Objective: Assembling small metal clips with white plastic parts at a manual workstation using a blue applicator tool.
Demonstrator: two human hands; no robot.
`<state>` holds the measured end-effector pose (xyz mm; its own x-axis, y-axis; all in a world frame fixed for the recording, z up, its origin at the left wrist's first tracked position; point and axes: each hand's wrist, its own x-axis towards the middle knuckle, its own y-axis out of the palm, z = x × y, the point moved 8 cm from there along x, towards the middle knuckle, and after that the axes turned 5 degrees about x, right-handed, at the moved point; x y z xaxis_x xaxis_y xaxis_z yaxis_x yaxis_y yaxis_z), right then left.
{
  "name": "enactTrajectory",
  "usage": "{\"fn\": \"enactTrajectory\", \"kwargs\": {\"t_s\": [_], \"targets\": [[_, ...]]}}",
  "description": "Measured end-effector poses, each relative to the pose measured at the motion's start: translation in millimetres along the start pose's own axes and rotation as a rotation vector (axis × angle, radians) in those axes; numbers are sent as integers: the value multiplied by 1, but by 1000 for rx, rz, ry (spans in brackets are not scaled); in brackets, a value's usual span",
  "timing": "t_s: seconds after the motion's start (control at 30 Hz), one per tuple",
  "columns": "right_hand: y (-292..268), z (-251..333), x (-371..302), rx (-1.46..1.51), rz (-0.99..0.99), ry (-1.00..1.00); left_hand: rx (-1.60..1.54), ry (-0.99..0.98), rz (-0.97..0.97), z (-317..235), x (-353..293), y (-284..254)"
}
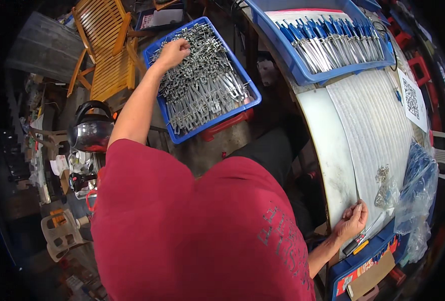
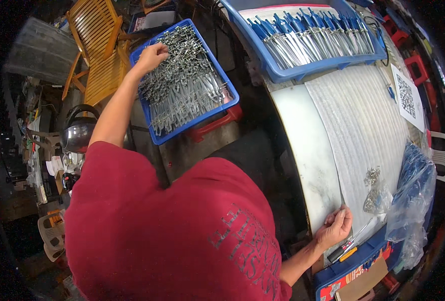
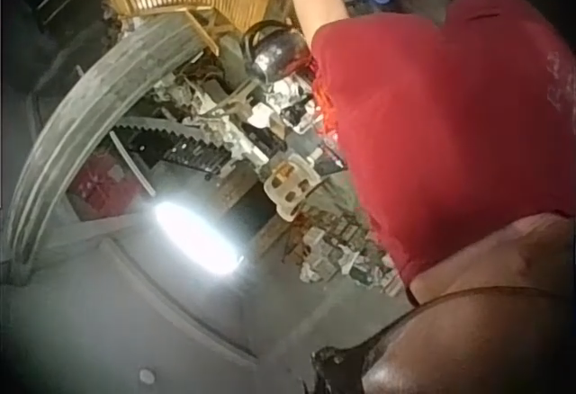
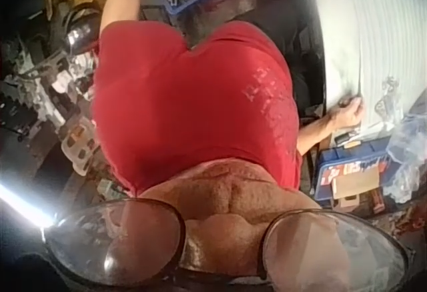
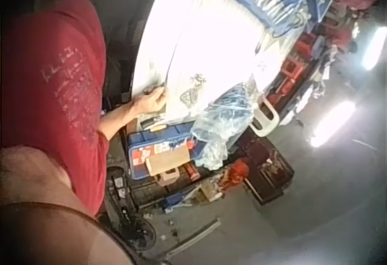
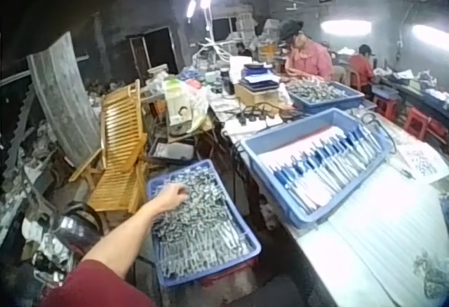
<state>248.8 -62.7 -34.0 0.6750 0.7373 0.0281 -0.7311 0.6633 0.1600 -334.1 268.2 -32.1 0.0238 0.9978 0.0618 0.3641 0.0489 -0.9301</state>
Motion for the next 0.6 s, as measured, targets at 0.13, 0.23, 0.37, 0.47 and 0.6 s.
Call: {"fn": "enactTrajectory", "kwargs": {"t_s": [0.13, 0.23, 0.37, 0.47, 0.6], "targets": [[-1, 0, 0, -18, -7, 1, -110, 89, -111, -13, 19, 11], [1, 0, 1, -7, 2, -8, -123, 146, -87, -27, 34, 21], [0, 1, 0, -32, -9, -21, 116, 232, -68, -57, 37, 24], [1, 3, -1, -33, -11, -22, 222, 228, -116, -59, 36, 27], [3, 3, 0, -25, 0, -20, 340, 218, -194, -56, 38, 26]]}}
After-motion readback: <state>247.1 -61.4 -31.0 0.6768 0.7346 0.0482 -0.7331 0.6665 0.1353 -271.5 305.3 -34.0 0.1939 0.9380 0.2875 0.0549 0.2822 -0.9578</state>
